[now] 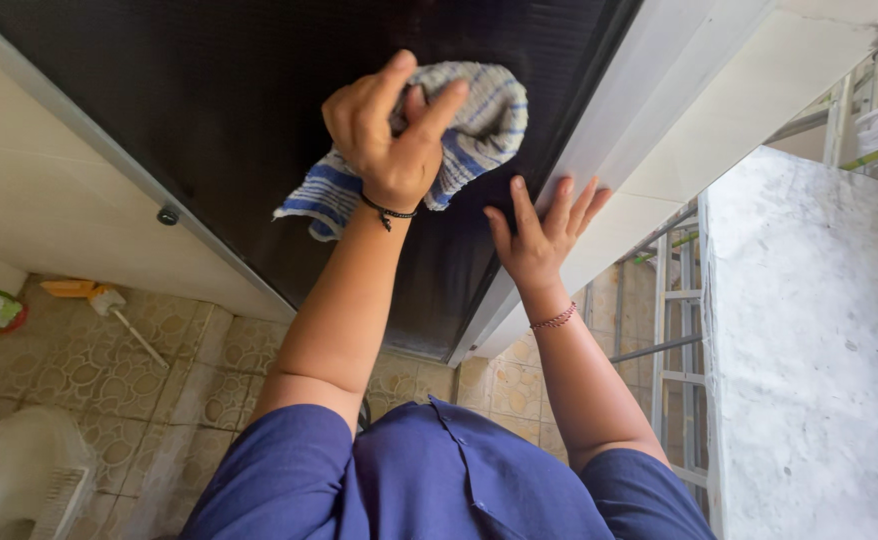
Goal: The person wipes the surface of a black door using a cloth, moving their hands across the door while holding the frame for stability.
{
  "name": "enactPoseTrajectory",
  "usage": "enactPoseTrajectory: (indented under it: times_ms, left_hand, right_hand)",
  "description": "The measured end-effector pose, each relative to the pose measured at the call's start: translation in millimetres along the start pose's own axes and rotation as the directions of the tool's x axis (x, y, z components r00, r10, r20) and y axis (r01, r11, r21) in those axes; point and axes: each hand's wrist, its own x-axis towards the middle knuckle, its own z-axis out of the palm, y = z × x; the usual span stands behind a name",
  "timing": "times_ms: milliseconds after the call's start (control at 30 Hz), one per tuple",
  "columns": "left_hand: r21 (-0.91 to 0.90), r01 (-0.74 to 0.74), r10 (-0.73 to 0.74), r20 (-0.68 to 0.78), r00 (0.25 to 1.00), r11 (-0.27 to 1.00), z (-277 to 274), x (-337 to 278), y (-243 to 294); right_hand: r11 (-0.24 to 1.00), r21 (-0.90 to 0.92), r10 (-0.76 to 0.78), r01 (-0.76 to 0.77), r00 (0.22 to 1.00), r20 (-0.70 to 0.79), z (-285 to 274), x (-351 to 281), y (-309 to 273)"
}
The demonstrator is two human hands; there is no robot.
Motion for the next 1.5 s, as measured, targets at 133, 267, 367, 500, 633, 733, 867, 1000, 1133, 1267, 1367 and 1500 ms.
enactPoseTrajectory:
  times_ms: [133, 267, 367, 500, 633, 733, 867, 1000, 1133, 1267, 1367, 1500]
  left_hand:
    - [-0.026, -0.206, 0.207, 0.19, 0.96, 0.978, -2, -13, 3]
    - [-0.113, -0.219, 0.246, 0.386, 0.889, 0.969, -7, -29, 14]
    - [-0.008, -0.259, 0.23, 0.486, 0.843, 0.966, -4, -47, 26]
    - [0.062, -0.214, 0.15, 0.528, 0.836, 0.975, -2, -66, 27]
    - [0.118, -0.174, 0.097, 0.479, 0.873, 0.978, 3, -70, 27]
    - [0.111, -0.136, 0.071, 0.462, 0.884, 0.984, 1, -62, 24]
    - [0.078, 0.038, -0.061, 0.319, 0.946, 0.996, 3, -49, 14]
    - [0.073, 0.197, -0.205, 0.131, 0.97, 0.978, 16, -58, 7]
    - [0.112, 0.056, -0.087, 0.292, 0.952, 0.992, 11, -81, 7]
    - [0.066, -0.104, 0.066, 0.428, 0.901, 0.992, -2, -97, 16]
    - [0.179, -0.186, 0.061, 0.542, 0.838, 0.966, -8, -103, 15]
    - [0.217, -0.193, 0.048, 0.539, 0.841, 0.957, -6, -92, -4]
  right_hand:
    - [1.0, 0.014, 0.001, -0.001, 0.999, -0.035, 4, -1, 0]
    - [0.999, 0.039, -0.005, 0.007, 0.999, -0.041, 5, -3, 0]
    - [0.999, 0.045, -0.009, 0.012, 0.998, -0.07, 10, -3, 1]
    - [0.999, 0.049, -0.002, 0.006, 0.997, -0.081, 12, 0, -4]
    - [0.996, 0.086, 0.007, 0.002, 0.996, -0.093, 9, 5, -6]
    - [0.997, 0.076, 0.026, -0.021, 0.997, -0.077, 5, 8, -11]
    - [0.998, 0.062, 0.02, -0.016, 0.998, -0.066, 2, 10, -13]
    - [0.998, 0.062, 0.019, -0.015, 0.998, -0.066, 2, 10, -13]
    - [0.997, 0.072, 0.025, -0.02, 0.998, -0.063, 4, 8, -13]
    - [0.997, 0.073, 0.041, -0.037, 0.998, -0.054, 6, 5, -11]
    - [0.997, 0.05, 0.056, -0.054, 0.997, -0.046, 6, 5, -13]
    - [0.998, 0.059, 0.039, -0.034, 0.996, -0.075, 2, 8, -15]
